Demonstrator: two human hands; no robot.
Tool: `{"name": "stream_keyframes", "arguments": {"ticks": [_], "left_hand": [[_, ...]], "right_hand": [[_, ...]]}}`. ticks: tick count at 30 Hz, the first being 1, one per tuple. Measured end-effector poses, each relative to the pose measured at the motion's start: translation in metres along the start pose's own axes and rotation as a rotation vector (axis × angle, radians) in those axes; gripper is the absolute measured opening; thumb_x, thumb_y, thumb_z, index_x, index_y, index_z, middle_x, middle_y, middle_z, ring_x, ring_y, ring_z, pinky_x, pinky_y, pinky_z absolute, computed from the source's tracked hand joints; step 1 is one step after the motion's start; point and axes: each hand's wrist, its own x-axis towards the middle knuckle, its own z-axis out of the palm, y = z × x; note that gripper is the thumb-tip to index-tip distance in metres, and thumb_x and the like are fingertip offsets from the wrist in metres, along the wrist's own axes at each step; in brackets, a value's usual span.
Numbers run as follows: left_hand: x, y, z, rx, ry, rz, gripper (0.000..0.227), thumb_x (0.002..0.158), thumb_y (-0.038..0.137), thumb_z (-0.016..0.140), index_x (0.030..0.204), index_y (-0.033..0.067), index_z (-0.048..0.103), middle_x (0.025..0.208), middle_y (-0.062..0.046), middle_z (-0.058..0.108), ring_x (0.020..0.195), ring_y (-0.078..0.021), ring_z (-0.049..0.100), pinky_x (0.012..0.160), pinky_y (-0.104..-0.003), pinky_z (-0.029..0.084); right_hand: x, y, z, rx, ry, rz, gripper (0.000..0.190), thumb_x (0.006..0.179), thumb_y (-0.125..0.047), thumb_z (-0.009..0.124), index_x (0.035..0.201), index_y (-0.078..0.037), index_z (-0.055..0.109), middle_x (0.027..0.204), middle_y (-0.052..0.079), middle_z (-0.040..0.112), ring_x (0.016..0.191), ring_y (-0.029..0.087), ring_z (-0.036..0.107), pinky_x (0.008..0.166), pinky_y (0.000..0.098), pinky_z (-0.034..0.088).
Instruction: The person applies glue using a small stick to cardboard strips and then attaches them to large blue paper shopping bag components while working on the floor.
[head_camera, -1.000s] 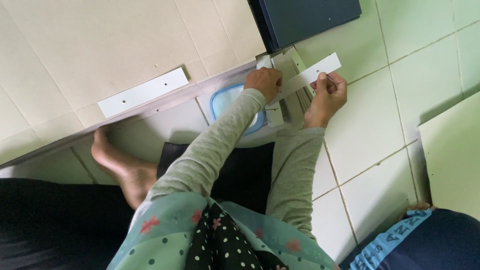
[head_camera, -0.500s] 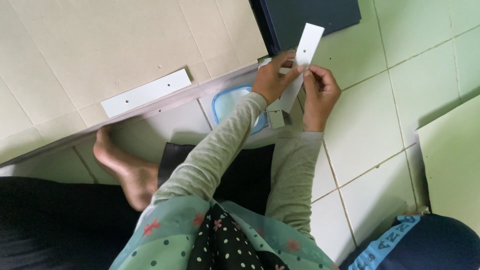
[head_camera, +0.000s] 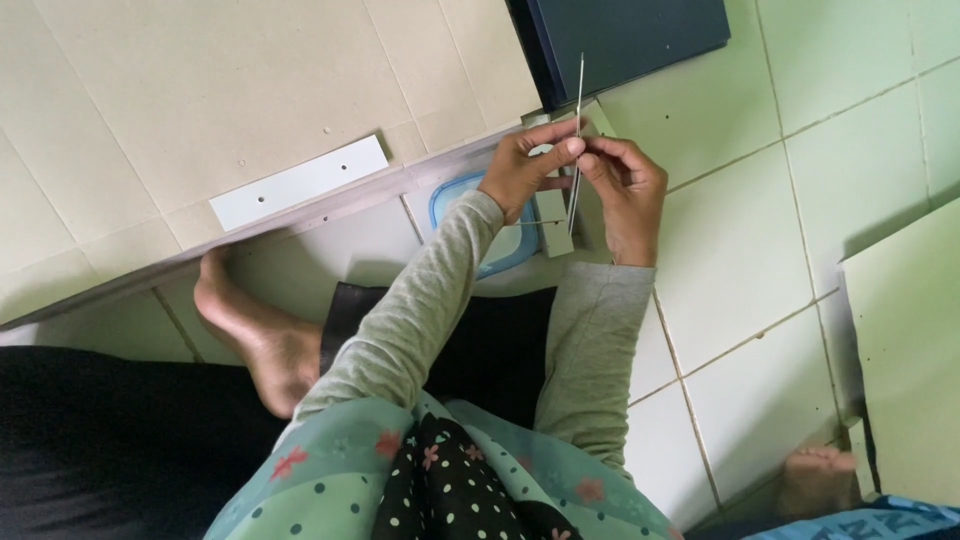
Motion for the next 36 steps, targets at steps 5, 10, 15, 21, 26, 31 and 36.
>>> {"name": "stream_keyframes", "arguments": {"ticks": [5, 10, 15, 21, 26, 31, 36], "left_hand": [[-0.001, 0.002, -0.003, 0.0, -0.001, -0.007, 0.052, 0.089, 0.033, 0.087, 0.129, 0.0042, 0.068, 0.114, -0.018, 0.064, 0.105, -0.0364, 0.072, 0.086, -0.056, 0.064], [0.001, -0.006, -0.015, 0.018, -0.016, -0.024, 0.052, 0.092, 0.039, 0.085, 0.131, 0.0087, 0.069, 0.118, -0.018, 0.066, 0.108, -0.0369, 0.071, 0.084, -0.054, 0.065], [-0.012, 0.013, -0.01, -0.083, -0.003, -0.07, 0.053, 0.095, 0.042, 0.077, 0.134, 0.0065, 0.066, 0.123, -0.016, 0.066, 0.111, -0.0319, 0.068, 0.093, -0.052, 0.062], [-0.019, 0.015, -0.036, -0.231, -0.106, -0.038, 0.045, 0.101, 0.036, 0.068, 0.136, 0.0077, 0.063, 0.115, -0.015, 0.075, 0.104, -0.028, 0.075, 0.089, -0.044, 0.066], [-0.087, 0.082, -0.033, -0.219, -0.043, -0.024, 0.042, 0.102, 0.031, 0.065, 0.135, 0.0061, 0.063, 0.114, -0.015, 0.075, 0.102, -0.0253, 0.075, 0.087, -0.042, 0.066], [-0.142, 0.086, -0.062, -0.112, 0.092, 0.007, 0.027, 0.101, 0.022, 0.066, 0.124, 0.0078, 0.07, 0.108, -0.009, 0.074, 0.097, -0.0221, 0.075, 0.081, -0.042, 0.067], [-0.204, 0.077, -0.106, 0.138, 0.232, 0.064, 0.018, 0.094, 0.01, 0.073, 0.112, 0.0086, 0.072, 0.101, -0.009, 0.067, 0.09, -0.0214, 0.07, 0.077, -0.042, 0.066]], "right_hand": [[-0.003, -0.004, -0.001, -0.007, 0.029, 0.035, 0.024, 0.099, -0.014, 0.079, 0.115, 0.002, 0.073, 0.105, 0.014, 0.073, 0.102, 0.014, 0.064, 0.091, 0.0333, 0.058], [-0.001, -0.002, -0.002, -0.145, 0.062, 0.031, 0.018, 0.104, -0.014, 0.072, 0.113, 0.001, 0.074, 0.096, 0.011, 0.071, 0.094, 0.013, 0.063, 0.082, 0.0317, 0.056], [0.001, 0.022, -0.015, -0.371, 0.268, 0.042, 0.016, 0.106, -0.009, 0.062, 0.116, 0.0, 0.07, 0.096, 0.017, 0.071, 0.089, 0.02, 0.065, 0.08, 0.0373, 0.053], [-0.002, 0.057, -0.025, -0.638, 0.223, 0.135, 0.031, 0.102, -0.027, 0.066, 0.126, -0.007, 0.07, 0.118, 0.017, 0.07, 0.111, 0.032, 0.068, 0.092, 0.0452, 0.058], [-0.016, -0.027, 0.022, -0.286, 0.011, -0.048, 0.026, 0.11, -0.019, 0.059, 0.127, 0.001, 0.066, 0.107, 0.016, 0.067, 0.096, 0.022, 0.065, 0.083, 0.0368, 0.058], [-0.045, -0.06, 0.069, -0.101, -0.342, -0.031, 0.027, 0.106, -0.018, 0.065, 0.123, 0.002, 0.068, 0.098, 0.016, 0.07, 0.082, 0.018, 0.068, 0.075, 0.034, 0.06], [-0.072, -0.062, 0.117, -0.136, -0.555, -0.116, 0.016, 0.093, -0.005, 0.079, 0.106, 0.003, 0.075, 0.084, 0.015, 0.073, 0.066, 0.018, 0.07, 0.061, 0.0305, 0.059]]}}
